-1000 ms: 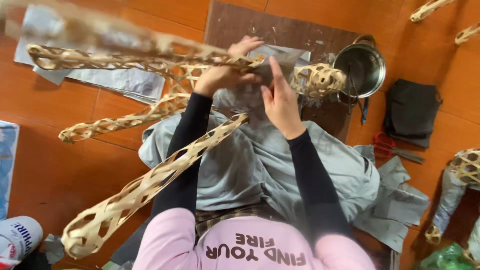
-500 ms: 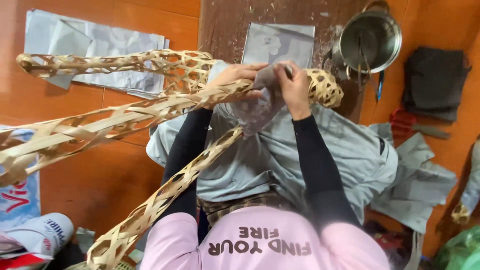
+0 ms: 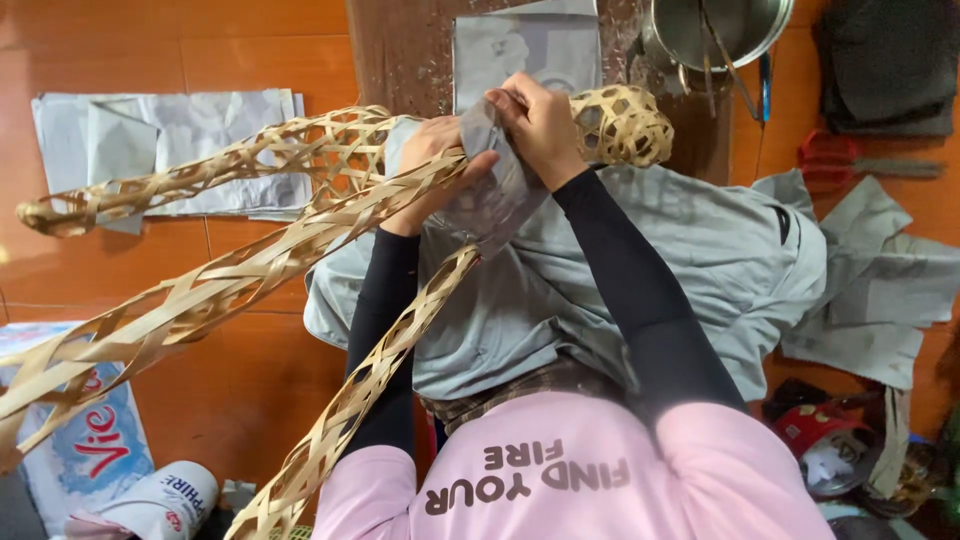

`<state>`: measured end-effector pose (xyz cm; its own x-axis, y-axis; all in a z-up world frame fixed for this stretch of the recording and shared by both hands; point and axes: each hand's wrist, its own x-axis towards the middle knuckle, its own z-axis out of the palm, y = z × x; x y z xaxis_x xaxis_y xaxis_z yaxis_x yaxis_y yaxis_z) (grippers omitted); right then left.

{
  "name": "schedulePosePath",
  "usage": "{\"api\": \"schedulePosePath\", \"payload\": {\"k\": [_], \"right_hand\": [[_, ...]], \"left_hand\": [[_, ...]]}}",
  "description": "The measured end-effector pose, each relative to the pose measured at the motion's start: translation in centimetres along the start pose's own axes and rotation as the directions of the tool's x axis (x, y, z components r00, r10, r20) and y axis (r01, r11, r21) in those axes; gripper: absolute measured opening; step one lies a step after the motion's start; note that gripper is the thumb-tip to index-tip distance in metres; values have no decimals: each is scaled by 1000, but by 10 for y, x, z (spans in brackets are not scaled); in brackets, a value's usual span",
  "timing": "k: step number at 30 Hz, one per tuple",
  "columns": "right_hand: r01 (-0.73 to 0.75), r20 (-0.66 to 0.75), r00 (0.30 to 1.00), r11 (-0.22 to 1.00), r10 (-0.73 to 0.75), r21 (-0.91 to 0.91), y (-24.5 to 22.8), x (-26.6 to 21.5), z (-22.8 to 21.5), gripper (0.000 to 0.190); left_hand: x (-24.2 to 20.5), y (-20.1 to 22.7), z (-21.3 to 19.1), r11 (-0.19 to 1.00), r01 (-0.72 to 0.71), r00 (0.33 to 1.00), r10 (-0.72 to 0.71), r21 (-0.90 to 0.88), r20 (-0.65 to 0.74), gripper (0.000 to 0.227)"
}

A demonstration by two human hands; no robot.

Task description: Applying glue and paper sheets to a bamboo giraffe frame to create a decorative model.

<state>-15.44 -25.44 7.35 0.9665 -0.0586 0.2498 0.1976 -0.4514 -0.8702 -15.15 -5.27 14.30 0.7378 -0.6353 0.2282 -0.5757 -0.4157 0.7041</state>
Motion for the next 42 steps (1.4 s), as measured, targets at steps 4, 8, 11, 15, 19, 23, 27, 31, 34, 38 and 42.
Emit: {"api": "schedulePosePath", "payload": {"k": [4, 8, 11, 15, 19, 23, 27, 31, 34, 38, 42], "right_hand": [[38, -99, 995, 998, -33, 47, 1, -9, -6, 36], [98, -224, 964, 975, -143, -200, 17, -52, 0, 33], [257, -26, 963, 946, -267, -197, -10, -75, -6, 46], [324, 254, 926, 932, -278, -163, -27, -70, -12, 77], [351, 331, 901, 919, -280, -178, -25, -52, -20, 78], [365, 448, 853, 919, -266, -149, -25, -39, -26, 74], [391, 486, 819, 916, -304, -87, -31, -25, -32, 70], [353, 549, 791, 934, -269, -49, -35, -7, -33, 64], [303, 639, 740, 952, -210, -38, -25, 5, -29, 68], [39, 621, 768, 978, -160, 204, -4, 4, -28, 78], [147, 413, 884, 969, -219, 197, -1, -13, -31, 78]], "left_hand": [[-2, 1, 3, 998, -26, 999, 27, 64, -18, 23], [0, 2, -1, 999, 5, 1000, -5, 34, 8, 25], [-3, -11, 4, 998, 8, 999, -12, 69, 53, 30], [-15, -16, 10, 989, 34, 999, -31, 141, -23, 81], [-13, -9, 10, 978, 199, 980, -199, 61, -7, 110], [-13, -6, 8, 979, 203, 979, -203, -4, -22, 115], [-13, -6, 7, 996, 50, 995, -44, 73, -91, 116], [-12, -1, 4, 996, 90, 993, -91, -16, -71, 116], [-13, -9, 6, 992, 128, 991, -129, -24, -40, 106], [-9, -6, 3, 987, 50, 999, -50, 150, -7, 100], [-6, 0, 0, 992, 124, 991, -124, -10, -43, 111]]}}
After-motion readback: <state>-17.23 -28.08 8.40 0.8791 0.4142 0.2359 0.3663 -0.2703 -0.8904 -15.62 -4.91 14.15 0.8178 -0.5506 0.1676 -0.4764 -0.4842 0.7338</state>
